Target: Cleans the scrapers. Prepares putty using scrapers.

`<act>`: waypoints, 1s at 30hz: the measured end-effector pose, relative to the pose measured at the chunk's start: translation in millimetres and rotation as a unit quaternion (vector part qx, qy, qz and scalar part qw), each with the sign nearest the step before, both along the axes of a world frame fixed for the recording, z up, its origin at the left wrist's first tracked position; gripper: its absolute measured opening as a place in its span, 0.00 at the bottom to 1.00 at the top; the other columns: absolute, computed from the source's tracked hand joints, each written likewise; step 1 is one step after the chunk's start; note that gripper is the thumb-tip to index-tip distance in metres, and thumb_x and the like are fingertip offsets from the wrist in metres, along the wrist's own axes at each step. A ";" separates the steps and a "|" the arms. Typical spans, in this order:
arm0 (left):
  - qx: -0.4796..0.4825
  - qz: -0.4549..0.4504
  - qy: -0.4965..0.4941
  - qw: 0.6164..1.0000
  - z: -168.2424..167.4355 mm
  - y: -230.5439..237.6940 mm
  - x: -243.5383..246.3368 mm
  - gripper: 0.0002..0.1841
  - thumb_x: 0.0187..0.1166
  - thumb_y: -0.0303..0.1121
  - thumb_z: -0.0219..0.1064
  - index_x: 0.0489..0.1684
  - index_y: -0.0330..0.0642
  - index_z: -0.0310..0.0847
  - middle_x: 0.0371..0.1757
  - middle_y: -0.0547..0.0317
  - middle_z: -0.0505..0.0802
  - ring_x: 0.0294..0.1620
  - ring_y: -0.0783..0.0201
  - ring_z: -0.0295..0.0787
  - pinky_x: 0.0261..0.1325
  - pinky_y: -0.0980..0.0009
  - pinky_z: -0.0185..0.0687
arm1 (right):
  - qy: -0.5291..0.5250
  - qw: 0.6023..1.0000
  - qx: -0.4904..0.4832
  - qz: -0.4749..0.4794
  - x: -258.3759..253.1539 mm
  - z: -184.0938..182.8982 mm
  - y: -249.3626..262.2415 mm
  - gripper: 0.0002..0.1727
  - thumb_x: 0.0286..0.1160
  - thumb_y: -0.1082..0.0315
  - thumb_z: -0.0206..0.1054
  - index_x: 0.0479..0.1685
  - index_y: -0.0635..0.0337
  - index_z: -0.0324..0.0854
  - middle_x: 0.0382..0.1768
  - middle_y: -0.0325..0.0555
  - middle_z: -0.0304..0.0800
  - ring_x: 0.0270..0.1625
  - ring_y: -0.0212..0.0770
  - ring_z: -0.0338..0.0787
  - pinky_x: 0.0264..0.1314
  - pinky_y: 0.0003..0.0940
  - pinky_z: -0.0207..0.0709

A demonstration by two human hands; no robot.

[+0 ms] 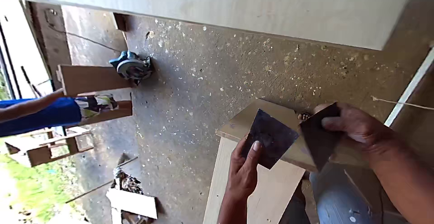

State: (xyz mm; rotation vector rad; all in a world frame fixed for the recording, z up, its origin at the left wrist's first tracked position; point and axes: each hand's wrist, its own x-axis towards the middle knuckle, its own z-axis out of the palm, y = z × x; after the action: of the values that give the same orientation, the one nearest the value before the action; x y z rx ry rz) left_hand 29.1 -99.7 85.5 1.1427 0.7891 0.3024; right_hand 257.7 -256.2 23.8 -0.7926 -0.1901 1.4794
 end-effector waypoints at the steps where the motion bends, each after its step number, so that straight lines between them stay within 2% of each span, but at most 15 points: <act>1: 0.002 -0.024 -0.008 1.000 5.2 -6.9 0.3 0.16 0.88 0.41 0.62 0.65 0.46 0.84 0.55 0.58 0.94 0.54 0.64 0.93 0.63 0.60 0.89 | -0.031 0.998 -0.011 0.045 -2.1 3.6 -2.3 0.05 0.73 0.62 0.73 0.37 0.51 0.88 0.32 0.38 0.94 0.33 0.29 0.92 0.36 0.28 0.90; 4: -0.009 -0.044 -0.009 0.999 30.0 -21.5 -10.0 0.15 0.85 0.41 0.65 0.61 0.45 0.86 0.51 0.56 0.95 0.51 0.64 0.94 0.59 0.60 0.91 | -0.149 0.975 -0.110 0.119 2.3 -5.3 -20.6 0.07 0.74 0.68 0.71 0.43 0.62 0.86 0.32 0.45 0.94 0.32 0.36 0.93 0.38 0.35 0.91; 6: -0.016 -0.035 -0.011 0.999 50.5 -30.3 -27.1 0.14 0.83 0.41 0.67 0.59 0.46 0.87 0.49 0.55 0.96 0.49 0.63 0.95 0.56 0.60 0.92 | -0.196 0.952 -0.229 0.057 0.6 -3.5 -39.0 0.11 0.76 0.69 0.72 0.50 0.68 0.85 0.37 0.53 0.93 0.38 0.45 0.93 0.46 0.47 0.89; 8: -0.009 -0.043 -0.025 0.999 66.1 -43.1 -47.4 0.14 0.84 0.41 0.67 0.60 0.45 0.87 0.51 0.55 0.95 0.51 0.63 0.94 0.59 0.60 0.91 | -0.131 0.965 -0.223 -0.051 -21.6 21.9 -61.3 0.10 0.80 0.66 0.67 0.51 0.62 0.84 0.37 0.47 0.94 0.36 0.38 0.94 0.41 0.38 0.91; 10: -0.010 -0.027 -0.035 0.999 81.4 -64.9 -69.2 0.16 0.84 0.41 0.67 0.62 0.46 0.86 0.53 0.54 0.95 0.53 0.62 0.94 0.61 0.59 0.91 | 0.001 0.984 -0.142 -0.103 -60.7 60.7 -77.5 0.11 0.84 0.61 0.60 0.51 0.55 0.85 0.36 0.44 0.95 0.33 0.34 0.93 0.33 0.32 0.90; 12: -0.012 -0.016 -0.055 0.998 98.2 -88.7 -89.4 0.17 0.84 0.43 0.67 0.65 0.47 0.84 0.54 0.54 0.95 0.54 0.62 0.94 0.62 0.57 0.90 | 0.111 0.987 -0.075 -0.086 -107.8 98.0 -88.9 0.13 0.86 0.56 0.55 0.49 0.48 0.84 0.35 0.39 0.93 0.31 0.29 0.91 0.31 0.26 0.87; 15: -0.005 -0.027 -0.105 0.994 127.8 -118.1 -125.5 0.16 0.85 0.42 0.65 0.65 0.45 0.84 0.55 0.53 0.94 0.54 0.60 0.94 0.61 0.56 0.90 | 0.218 0.976 -0.013 -0.012 -173.3 118.3 -99.5 0.17 0.90 0.54 0.53 0.46 0.50 0.85 0.29 0.39 0.89 0.18 0.24 0.80 0.16 0.17 0.73; 17: 0.014 -0.039 -0.123 0.992 154.7 -129.7 -157.8 0.16 0.86 0.40 0.64 0.64 0.43 0.84 0.54 0.51 0.94 0.53 0.60 0.94 0.61 0.57 0.90 | 0.146 0.981 -0.117 -0.047 -200.8 122.2 -109.0 0.14 0.89 0.54 0.57 0.49 0.51 0.84 0.29 0.39 0.88 0.16 0.25 0.76 0.13 0.18 0.67; 19: 0.042 -0.021 -0.129 0.991 185.1 -140.5 -190.8 0.16 0.86 0.41 0.64 0.65 0.45 0.84 0.55 0.52 0.94 0.55 0.60 0.93 0.62 0.56 0.90 | 0.012 0.967 -0.206 -0.148 -218.3 139.4 -123.2 0.15 0.85 0.55 0.64 0.58 0.55 0.83 0.37 0.45 0.92 0.27 0.33 0.86 0.22 0.27 0.77; 22: 0.123 0.056 -0.116 0.984 220.9 -162.6 -236.7 0.15 0.86 0.45 0.63 0.63 0.51 0.85 0.54 0.58 0.95 0.55 0.63 0.93 0.63 0.57 0.89 | -0.130 0.949 -0.141 -0.249 -256.7 211.4 -149.2 0.20 0.84 0.57 0.64 0.65 0.60 0.78 0.45 0.49 0.93 0.40 0.40 0.94 0.40 0.39 0.91; 24: 0.190 0.094 -0.099 0.972 236.2 -184.4 -259.5 0.16 0.87 0.50 0.61 0.61 0.54 0.84 0.52 0.65 0.95 0.54 0.67 0.93 0.62 0.59 0.90 | -0.216 0.936 -0.113 -0.253 -295.5 268.0 -160.3 0.20 0.82 0.59 0.65 0.65 0.62 0.77 0.47 0.43 0.93 0.46 0.37 0.95 0.50 0.37 0.93; 26: 0.250 0.104 -0.086 0.959 250.3 -210.9 -275.4 0.19 0.88 0.54 0.57 0.60 0.54 0.84 0.50 0.71 0.95 0.52 0.70 0.93 0.60 0.62 0.91 | -0.247 0.932 -0.083 -0.250 -334.1 297.7 -162.1 0.14 0.84 0.62 0.65 0.57 0.62 0.80 0.40 0.40 0.95 0.37 0.35 0.95 0.39 0.34 0.94; 27: 0.274 0.103 -0.081 0.953 258.4 -224.8 -281.9 0.20 0.89 0.52 0.55 0.60 0.51 0.85 0.49 0.72 0.95 0.52 0.73 0.92 0.60 0.64 0.90 | -0.265 0.929 -0.091 -0.241 -349.6 305.0 -162.4 0.14 0.84 0.61 0.65 0.55 0.62 0.79 0.37 0.40 0.94 0.32 0.34 0.94 0.30 0.33 0.91; 28: 0.304 0.096 -0.071 0.945 267.1 -236.6 -288.6 0.21 0.92 0.49 0.52 0.60 0.43 0.82 0.49 0.70 0.95 0.51 0.75 0.92 0.59 0.66 0.90 | -0.287 0.924 -0.108 -0.227 -361.4 309.6 -163.7 0.16 0.84 0.59 0.65 0.56 0.64 0.79 0.36 0.42 0.93 0.30 0.35 0.93 0.27 0.35 0.90; 30: 0.347 0.078 -0.054 0.933 284.7 -248.6 -306.2 0.22 0.94 0.41 0.49 0.58 0.28 0.81 0.45 0.61 0.94 0.48 0.74 0.92 0.57 0.67 0.91 | -0.344 0.912 -0.127 -0.185 -377.4 317.9 -169.0 0.21 0.82 0.55 0.66 0.60 0.65 0.81 0.41 0.44 0.94 0.35 0.36 0.94 0.37 0.39 0.93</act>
State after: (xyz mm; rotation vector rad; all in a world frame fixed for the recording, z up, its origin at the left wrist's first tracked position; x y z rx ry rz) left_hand -277.1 -348.4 370.3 1.7078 0.6895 0.8167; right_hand -119.7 -425.2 341.7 -1.4639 -0.3551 0.8265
